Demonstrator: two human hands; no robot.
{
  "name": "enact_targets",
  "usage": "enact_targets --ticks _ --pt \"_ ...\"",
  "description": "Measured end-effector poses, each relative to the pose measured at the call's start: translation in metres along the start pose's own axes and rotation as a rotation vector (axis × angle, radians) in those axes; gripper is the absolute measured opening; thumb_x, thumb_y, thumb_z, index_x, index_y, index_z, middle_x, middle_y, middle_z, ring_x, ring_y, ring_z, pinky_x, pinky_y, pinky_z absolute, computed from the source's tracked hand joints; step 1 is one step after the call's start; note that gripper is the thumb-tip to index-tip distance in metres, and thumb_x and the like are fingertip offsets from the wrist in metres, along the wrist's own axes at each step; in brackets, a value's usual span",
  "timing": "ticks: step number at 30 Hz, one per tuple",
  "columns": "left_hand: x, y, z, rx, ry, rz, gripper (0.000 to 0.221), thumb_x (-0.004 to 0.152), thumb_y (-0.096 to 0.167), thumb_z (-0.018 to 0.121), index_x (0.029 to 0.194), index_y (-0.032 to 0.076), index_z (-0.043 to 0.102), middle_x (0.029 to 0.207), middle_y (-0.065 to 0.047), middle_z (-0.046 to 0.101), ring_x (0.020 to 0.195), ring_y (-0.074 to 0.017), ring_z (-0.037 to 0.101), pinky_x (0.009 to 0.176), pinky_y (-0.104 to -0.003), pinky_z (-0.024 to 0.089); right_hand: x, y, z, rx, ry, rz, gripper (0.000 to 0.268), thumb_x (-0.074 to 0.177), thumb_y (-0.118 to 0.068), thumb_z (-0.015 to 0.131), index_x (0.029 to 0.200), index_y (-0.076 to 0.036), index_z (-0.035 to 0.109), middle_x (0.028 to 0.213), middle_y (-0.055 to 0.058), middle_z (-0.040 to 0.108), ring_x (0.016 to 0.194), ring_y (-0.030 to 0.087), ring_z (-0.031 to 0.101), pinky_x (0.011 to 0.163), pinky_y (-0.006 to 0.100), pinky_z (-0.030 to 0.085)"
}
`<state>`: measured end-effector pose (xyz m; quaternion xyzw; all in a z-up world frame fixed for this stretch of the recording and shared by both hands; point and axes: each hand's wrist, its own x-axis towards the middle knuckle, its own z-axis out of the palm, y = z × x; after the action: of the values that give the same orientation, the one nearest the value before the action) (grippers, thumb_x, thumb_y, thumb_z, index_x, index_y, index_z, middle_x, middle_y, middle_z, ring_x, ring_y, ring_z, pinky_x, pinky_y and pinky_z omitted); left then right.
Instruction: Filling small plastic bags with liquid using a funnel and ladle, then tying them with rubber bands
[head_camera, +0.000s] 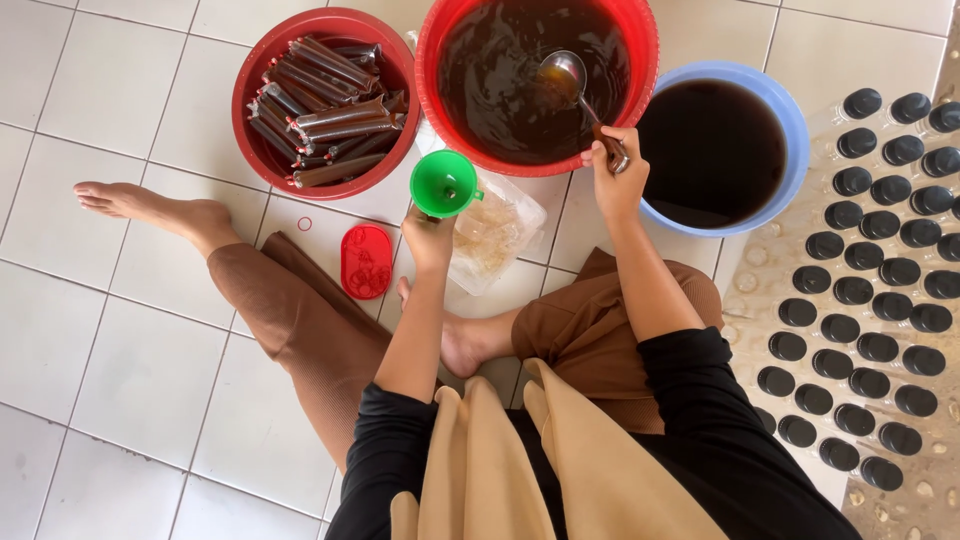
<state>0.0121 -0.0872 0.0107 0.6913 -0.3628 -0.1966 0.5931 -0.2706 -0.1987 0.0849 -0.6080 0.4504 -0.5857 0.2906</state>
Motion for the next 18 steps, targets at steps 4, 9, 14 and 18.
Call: enact_targets --ticks 4,9,14,18 --pt "0.016 0.014 0.006 0.112 -0.031 -0.016 0.019 0.076 0.021 0.088 0.085 0.012 0.074 0.065 -0.006 0.069 0.054 -0.0109 0.056 0.059 -0.035 0.053 0.001 0.003 0.002 0.068 0.034 0.032 0.015 0.100 -0.005 0.063 0.114 -0.009 0.063 0.072 0.015 0.076 0.067 0.023 0.078 0.073 0.026 0.058" --pt "0.033 -0.008 0.021 0.253 -0.084 -0.071 0.021 0.077 0.036 0.088 0.080 0.020 0.074 0.064 0.000 0.071 0.050 -0.0142 0.065 0.055 -0.032 0.053 0.005 0.006 -0.004 0.242 0.068 0.193 0.011 0.102 -0.008 0.056 0.112 -0.005 0.057 0.071 0.022 0.074 0.061 0.027 0.076 0.069 0.029 0.060" --pt "0.023 -0.013 0.034 0.245 -0.123 -0.130 0.029 0.073 0.036 0.091 0.094 0.021 0.079 0.082 0.002 0.077 0.072 -0.0176 0.073 0.071 -0.033 0.060 0.007 0.024 -0.009 0.400 0.076 0.208 0.010 0.103 -0.008 0.054 0.110 -0.001 0.054 0.074 0.030 0.071 0.059 0.033 0.074 0.059 0.037 0.065" --pt "0.024 -0.019 0.046 0.362 -0.172 -0.218 0.025 0.075 0.043 0.087 0.094 0.029 0.080 0.063 0.003 0.069 0.062 -0.0179 0.067 0.066 -0.035 0.059 0.009 0.019 -0.011 0.483 0.087 0.198 0.012 0.103 -0.008 0.055 0.109 0.002 0.053 0.085 0.034 0.072 0.061 0.035 0.075 0.055 0.042 0.066"
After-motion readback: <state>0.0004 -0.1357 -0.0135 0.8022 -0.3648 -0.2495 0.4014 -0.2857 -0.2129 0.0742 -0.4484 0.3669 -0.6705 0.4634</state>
